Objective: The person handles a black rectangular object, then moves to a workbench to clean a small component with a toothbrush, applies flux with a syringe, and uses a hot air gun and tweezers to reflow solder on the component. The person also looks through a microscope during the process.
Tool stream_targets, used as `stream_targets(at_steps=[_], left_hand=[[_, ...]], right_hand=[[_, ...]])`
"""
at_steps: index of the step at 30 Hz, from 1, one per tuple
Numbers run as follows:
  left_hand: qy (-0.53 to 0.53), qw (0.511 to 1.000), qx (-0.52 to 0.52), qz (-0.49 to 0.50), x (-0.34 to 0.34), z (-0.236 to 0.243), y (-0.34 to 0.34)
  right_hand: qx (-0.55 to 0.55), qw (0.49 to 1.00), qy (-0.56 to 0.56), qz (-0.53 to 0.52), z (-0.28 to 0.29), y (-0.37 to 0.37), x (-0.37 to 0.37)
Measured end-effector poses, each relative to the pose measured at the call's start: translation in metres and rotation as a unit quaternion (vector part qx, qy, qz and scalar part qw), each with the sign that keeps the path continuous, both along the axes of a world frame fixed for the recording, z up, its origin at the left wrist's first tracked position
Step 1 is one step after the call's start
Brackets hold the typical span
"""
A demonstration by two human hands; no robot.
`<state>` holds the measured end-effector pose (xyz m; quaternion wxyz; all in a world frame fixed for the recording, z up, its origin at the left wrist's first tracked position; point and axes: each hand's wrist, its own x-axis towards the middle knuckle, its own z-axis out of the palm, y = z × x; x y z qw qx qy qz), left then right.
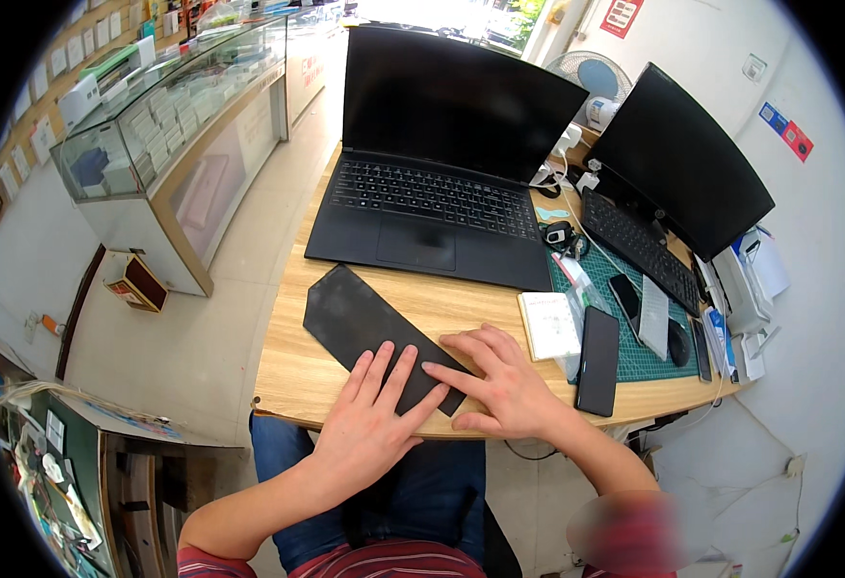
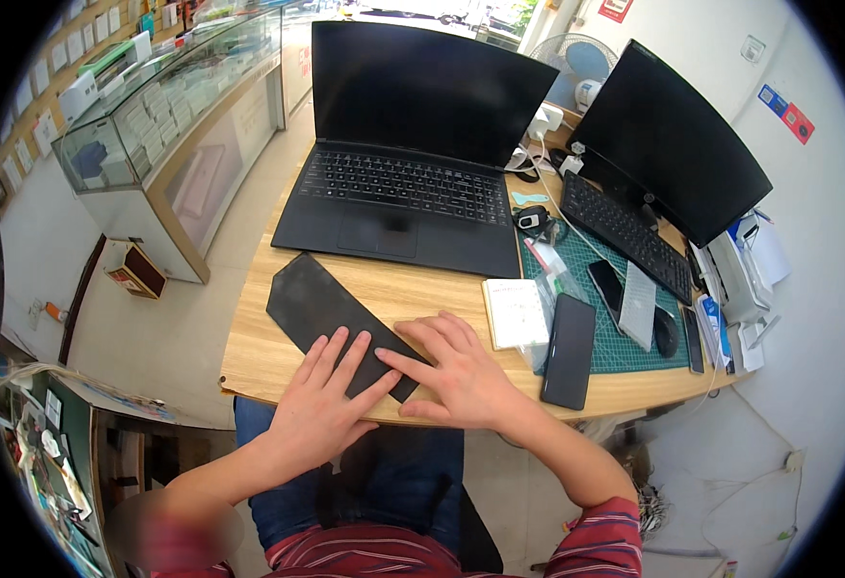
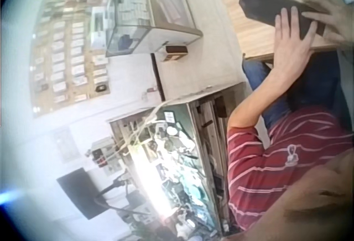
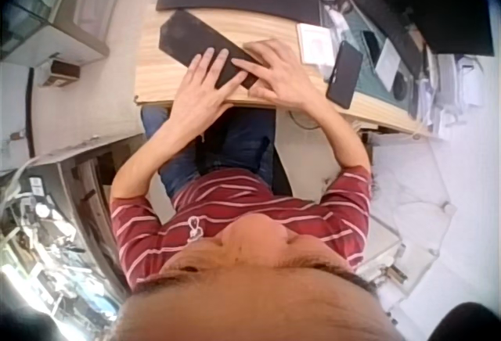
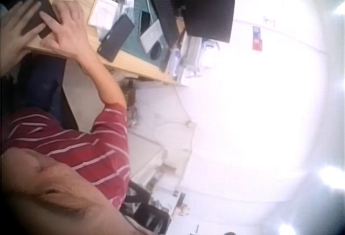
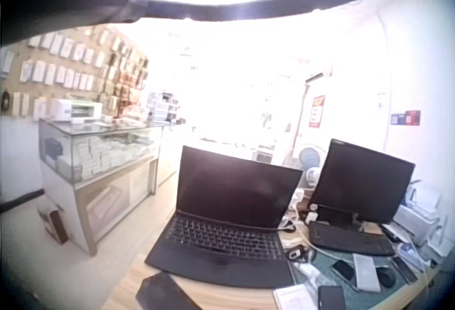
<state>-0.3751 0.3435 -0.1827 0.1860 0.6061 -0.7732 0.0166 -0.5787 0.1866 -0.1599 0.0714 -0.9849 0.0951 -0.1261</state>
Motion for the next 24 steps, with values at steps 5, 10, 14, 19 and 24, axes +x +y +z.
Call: stream_targets(at_steps=[5, 10, 14, 19, 24], left_hand=[[0.000, 1.000, 0.001, 0.000, 0.000, 0.000, 0.000], [0.000, 1.000, -0.003, 0.002, -0.001, -0.002, 0.000], [0.004, 1.000, -0.003, 0.000, 0.000, -0.001, 0.000], [0.009, 1.000, -0.005, -0.005, -0.001, -0.001, 0.000], [0.009, 1.000, -0.001, -0.003, 0.000, -0.001, 0.000]], right_hand=[[-0.016, 1.000, -0.013, -0.012, -0.008, -0.003, -0.004], [-0.011, 1.000, -0.007, -0.006, -0.003, 0.001, -0.003], [-0.009, 1.000, -0.008, 0.000, 0.002, 0.001, 0.000], [0.132, 0.986, -0.093, -0.033, -0.008, -0.010, -0.009], [0.295, 0.930, -0.173, -0.139, -0.010, -0.013, -0.002]])
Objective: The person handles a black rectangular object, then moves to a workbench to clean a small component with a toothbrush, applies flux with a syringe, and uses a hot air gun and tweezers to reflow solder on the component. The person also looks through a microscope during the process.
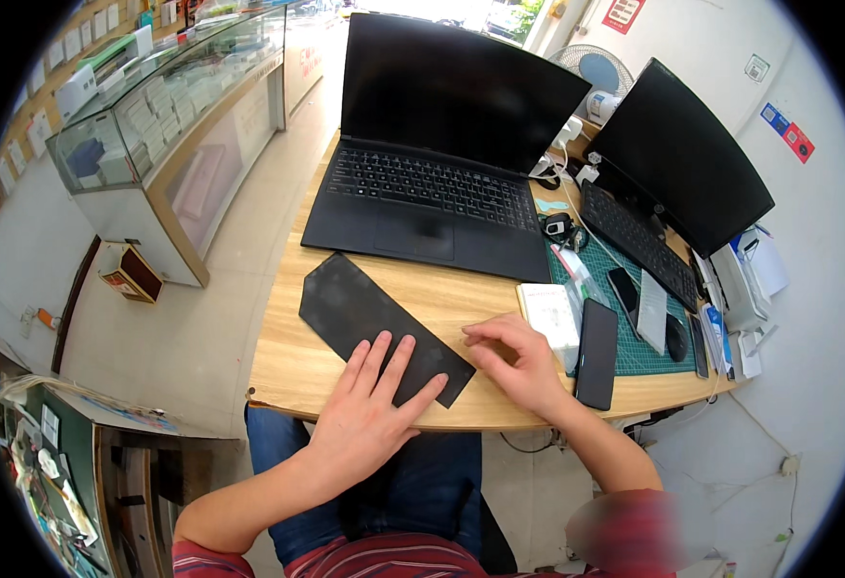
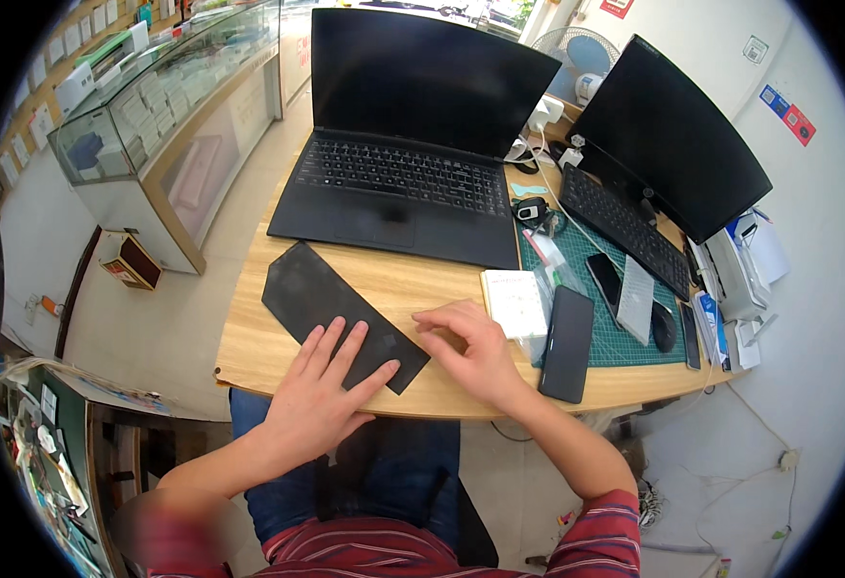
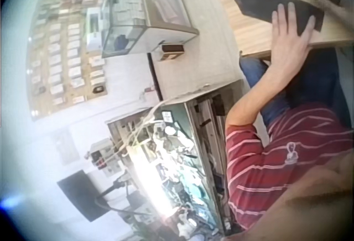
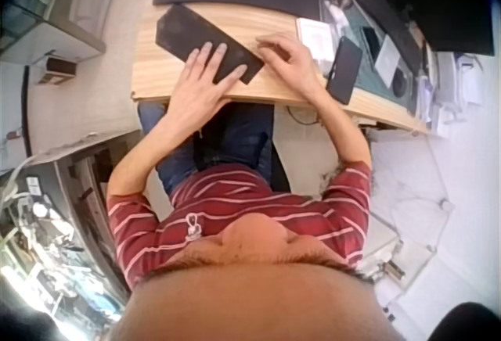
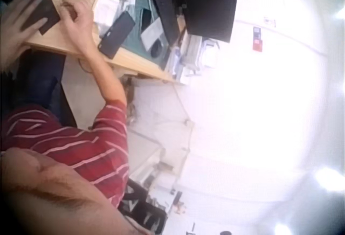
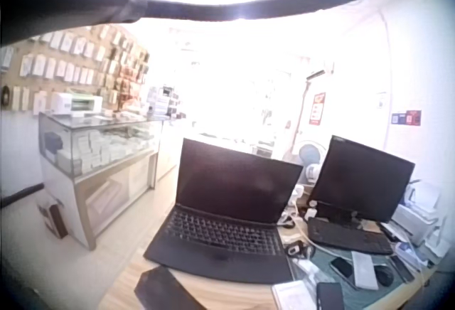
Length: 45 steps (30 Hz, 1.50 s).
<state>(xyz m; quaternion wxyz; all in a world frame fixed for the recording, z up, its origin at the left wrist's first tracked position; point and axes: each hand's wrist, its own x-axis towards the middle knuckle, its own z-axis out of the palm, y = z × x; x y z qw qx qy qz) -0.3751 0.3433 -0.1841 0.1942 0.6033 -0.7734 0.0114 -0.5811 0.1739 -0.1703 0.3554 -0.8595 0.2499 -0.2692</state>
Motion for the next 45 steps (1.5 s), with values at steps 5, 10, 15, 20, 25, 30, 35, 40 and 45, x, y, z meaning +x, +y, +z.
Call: stream_targets(at_steps=[5, 10, 15, 20, 25, 30, 35, 40, 45], left_hand=[[0.002, 1.000, -0.001, 0.003, 0.001, -0.001, 0.000], [0.006, 1.000, -0.008, 0.004, 0.000, -0.003, 0.000], [0.005, 1.000, -0.008, 0.004, 0.001, -0.003, 0.001], [0.013, 1.000, -0.012, 0.004, 0.001, -0.004, 0.001], [0.008, 1.000, -0.016, 0.007, 0.001, -0.002, 0.002], [0.079, 0.996, -0.027, -0.034, 0.003, 0.004, 0.002], [0.263, 0.957, -0.112, -0.039, 0.014, -0.001, 0.003], [0.408, 0.907, -0.091, -0.060, 0.001, 0.013, 0.014], [0.468, 0.876, -0.058, -0.098, -0.010, 0.013, 0.021]], right_hand=[[-0.011, 0.996, 0.082, 0.027, 0.015, 0.004, 0.023], [-0.042, 0.988, 0.140, 0.041, 0.021, 0.004, 0.032], [-0.016, 0.973, 0.224, 0.051, 0.028, -0.002, 0.041], [0.021, 0.974, 0.226, 0.028, 0.034, 0.000, 0.044], [-0.001, 0.976, 0.216, 0.033, 0.029, 0.000, 0.044], [0.050, 0.978, 0.202, 0.004, 0.030, 0.003, 0.037], [-0.205, 0.975, -0.041, 0.071, 0.014, 0.024, 0.012], [-0.433, 0.878, -0.131, 0.158, 0.017, 0.048, -0.006], [-0.420, 0.875, -0.162, 0.180, 0.017, 0.052, -0.006]])
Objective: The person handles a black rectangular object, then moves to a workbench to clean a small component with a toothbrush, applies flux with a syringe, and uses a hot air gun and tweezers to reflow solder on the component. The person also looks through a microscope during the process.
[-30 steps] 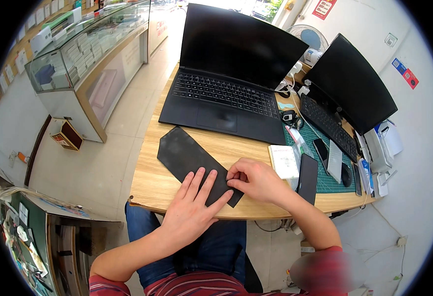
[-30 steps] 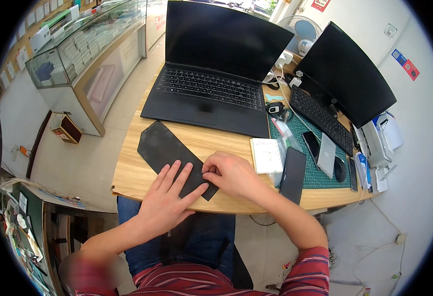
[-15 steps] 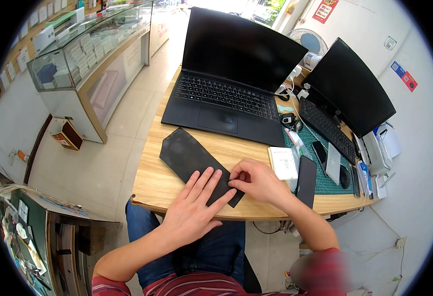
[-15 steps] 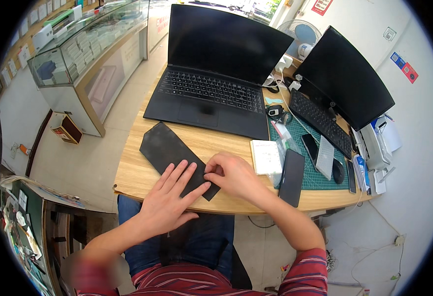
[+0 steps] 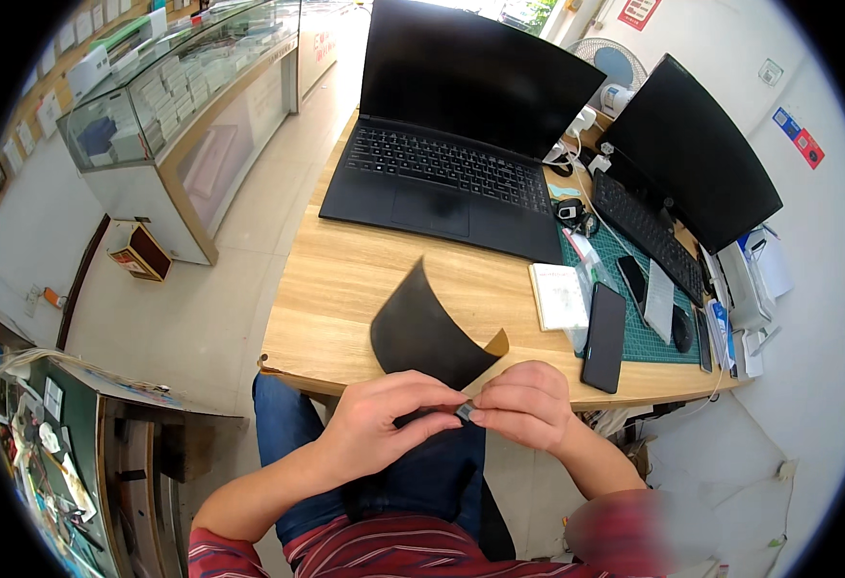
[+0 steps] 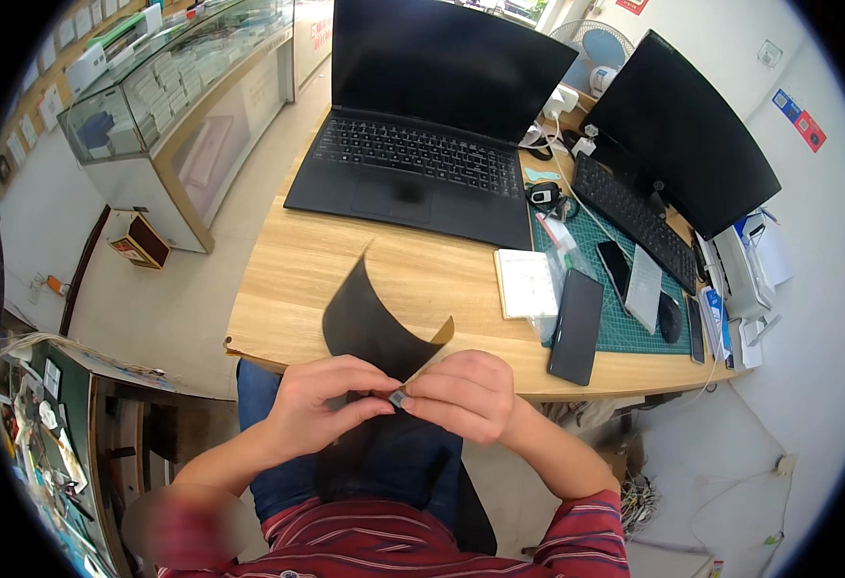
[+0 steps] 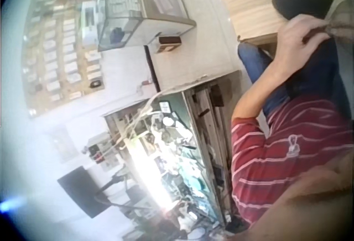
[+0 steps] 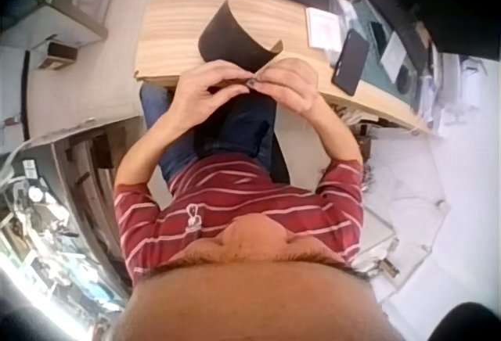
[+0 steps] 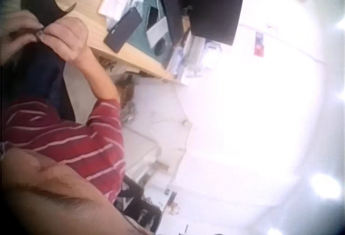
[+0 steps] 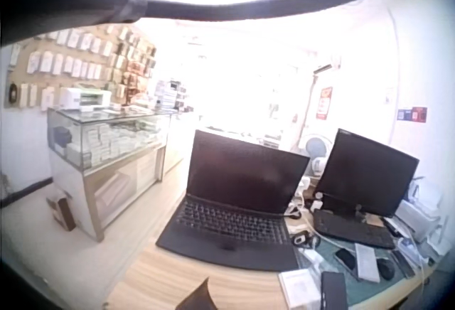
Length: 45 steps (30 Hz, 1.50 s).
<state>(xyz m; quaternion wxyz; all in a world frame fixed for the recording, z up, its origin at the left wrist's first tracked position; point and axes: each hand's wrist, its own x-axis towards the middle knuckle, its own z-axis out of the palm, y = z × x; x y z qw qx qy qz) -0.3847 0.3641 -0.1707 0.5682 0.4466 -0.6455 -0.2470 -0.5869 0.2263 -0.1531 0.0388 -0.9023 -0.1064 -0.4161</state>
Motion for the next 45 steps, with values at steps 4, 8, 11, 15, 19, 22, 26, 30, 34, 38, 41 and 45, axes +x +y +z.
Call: stream_targets(at_steps=[4, 8, 11, 15, 19, 22, 26, 30, 34, 38, 41, 45], left_hand=[[0.048, 0.998, 0.045, 0.000, -0.005, 0.000, 0.000], [0.038, 0.997, 0.044, 0.051, -0.003, -0.008, -0.007], [-0.001, 0.995, -0.001, 0.098, -0.002, -0.008, -0.011], [-0.040, 0.992, -0.010, 0.123, -0.001, -0.006, -0.013], [-0.058, 0.988, -0.016, 0.140, -0.001, -0.005, -0.014], [-0.071, 0.986, -0.022, 0.151, -0.001, -0.004, -0.013], [-0.085, 0.983, -0.028, 0.162, 0.002, 0.000, -0.014], [-0.117, 0.972, -0.062, 0.193, 0.005, 0.003, -0.008], [-0.152, 0.960, -0.066, 0.227, 0.016, 0.008, 0.017], [-0.180, 0.947, -0.056, 0.261, 0.025, 0.012, 0.049], [-0.176, 0.941, -0.023, 0.289, 0.028, 0.011, 0.092], [-0.166, 0.924, 0.028, 0.343, 0.019, 0.007, 0.180]], right_hand=[[0.014, 1.000, -0.021, -0.001, -0.002, 0.000, 0.004], [0.072, 0.996, -0.004, -0.061, -0.018, -0.004, 0.005], [0.089, 0.970, -0.005, -0.227, -0.018, 0.003, 0.005], [0.199, 0.951, 0.025, -0.237, -0.011, -0.010, 0.011], [0.245, 0.935, 0.023, -0.257, -0.016, -0.020, 0.014], [0.277, 0.927, -0.007, -0.255, -0.015, -0.023, 0.018], [0.353, 0.898, -0.017, -0.263, -0.010, -0.023, 0.013], [0.539, 0.831, 0.038, -0.130, -0.007, 0.011, 0.013], [0.528, 0.842, 0.102, -0.042, 0.007, 0.036, 0.034], [0.528, 0.844, 0.092, 0.030, -0.003, 0.055, 0.058], [0.541, 0.832, 0.108, 0.060, -0.009, 0.087, 0.072], [0.527, 0.825, 0.164, 0.122, -0.019, 0.148, 0.087]])
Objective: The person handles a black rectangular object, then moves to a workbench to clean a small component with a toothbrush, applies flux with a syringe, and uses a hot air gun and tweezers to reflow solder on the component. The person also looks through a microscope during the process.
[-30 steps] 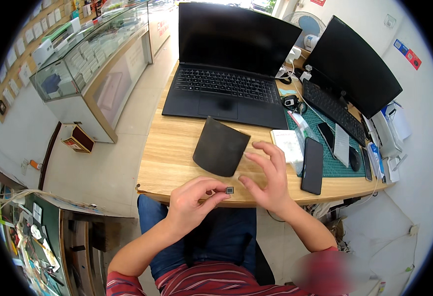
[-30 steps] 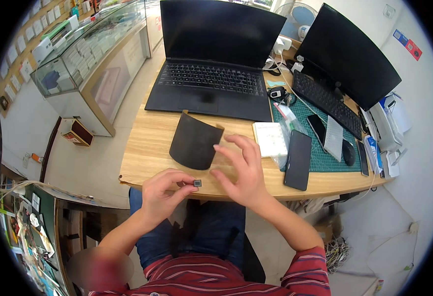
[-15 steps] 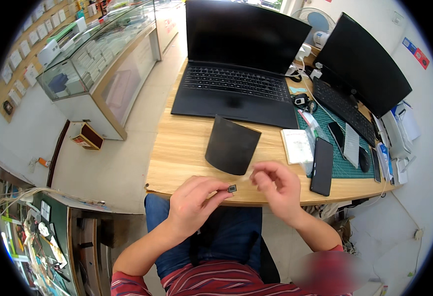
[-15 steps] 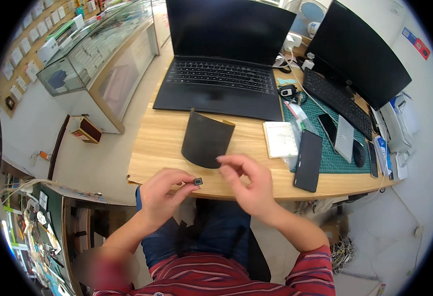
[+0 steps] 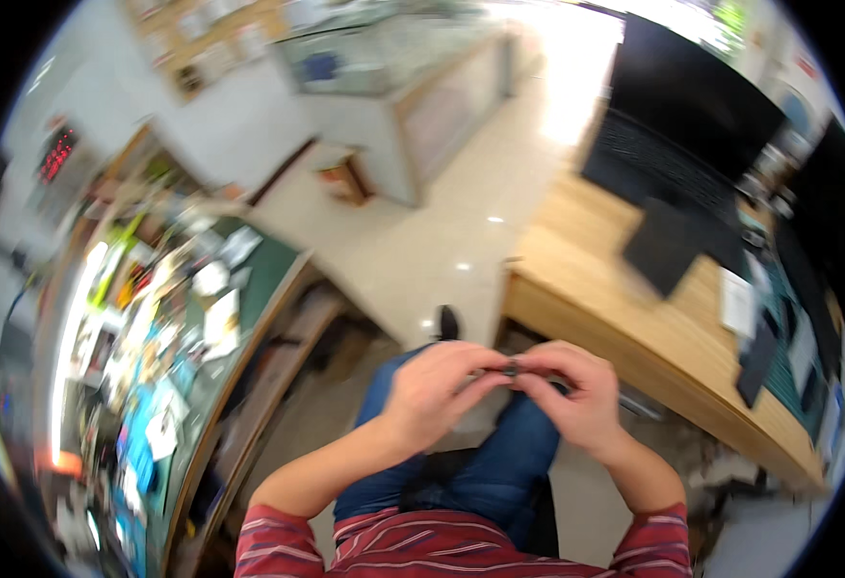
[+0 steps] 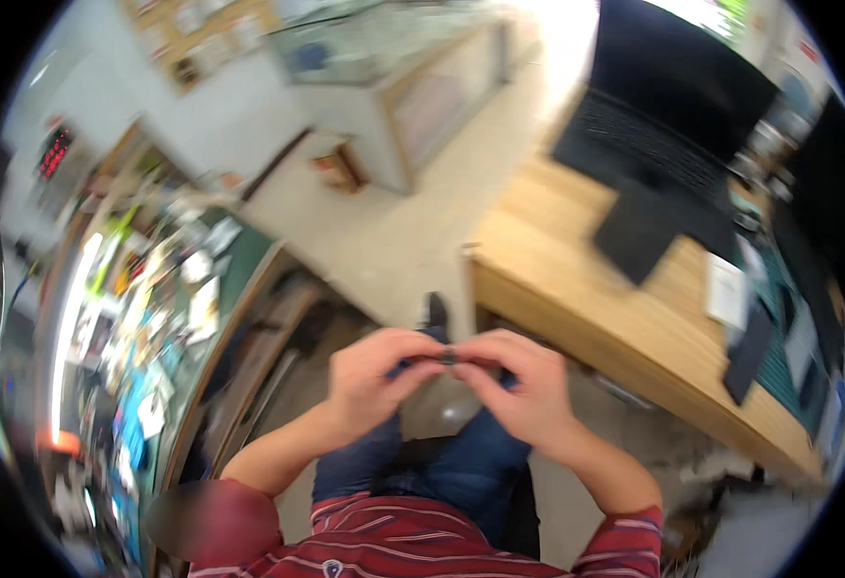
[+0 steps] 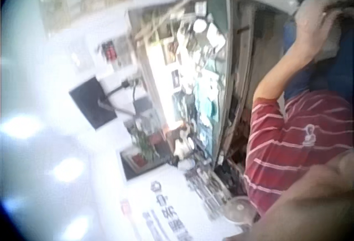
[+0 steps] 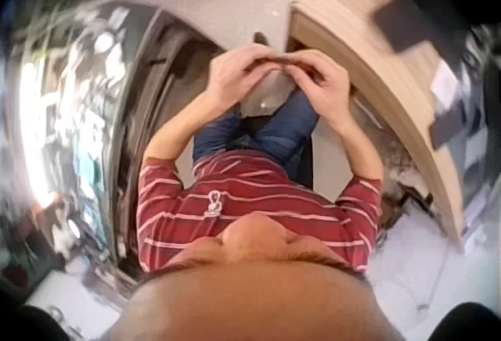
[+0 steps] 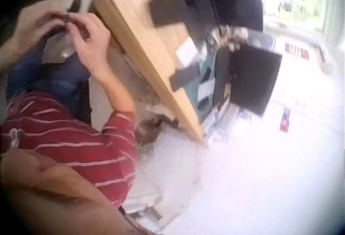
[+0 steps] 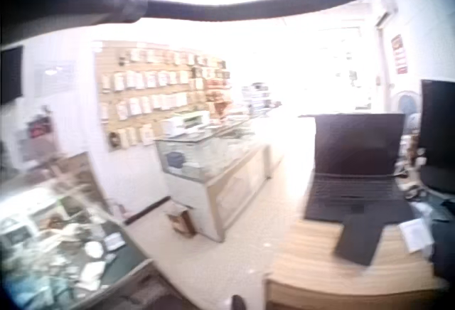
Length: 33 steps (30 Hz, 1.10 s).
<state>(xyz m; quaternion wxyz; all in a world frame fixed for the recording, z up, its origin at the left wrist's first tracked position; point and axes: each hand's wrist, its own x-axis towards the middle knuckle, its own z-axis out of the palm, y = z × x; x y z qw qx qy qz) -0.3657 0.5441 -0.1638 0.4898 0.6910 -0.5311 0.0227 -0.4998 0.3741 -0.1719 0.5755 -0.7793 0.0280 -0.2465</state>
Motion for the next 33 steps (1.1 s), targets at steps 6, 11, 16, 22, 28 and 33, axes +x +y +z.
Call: stream_targets(at_steps=[6, 11, 16, 22, 28, 33], left_hand=[[0.149, 0.985, -0.001, 0.090, -0.037, -0.001, 0.155], [0.143, 0.966, -0.042, 0.210, -0.072, 0.005, 0.296], [0.191, 0.927, -0.106, 0.304, -0.100, -0.001, 0.403], [0.098, 0.840, -0.164, 0.508, -0.113, -0.041, 0.556], [-0.042, 0.636, -0.108, 0.763, -0.156, -0.045, 0.755], [-0.038, 0.607, -0.005, 0.794, -0.176, -0.022, 0.897]], right_hand=[[0.055, 0.995, 0.001, 0.085, -0.025, 0.128, 0.015], [-0.054, 0.974, -0.039, 0.217, 0.007, 0.255, 0.036], [-0.133, 0.952, -0.040, 0.271, 0.027, 0.364, 0.052], [-0.125, 0.949, -0.013, 0.289, 0.024, 0.448, 0.106], [-0.116, 0.918, -0.034, 0.377, 0.040, 0.578, 0.134], [-0.158, 0.875, -0.074, 0.452, 0.055, 0.700, 0.134]])
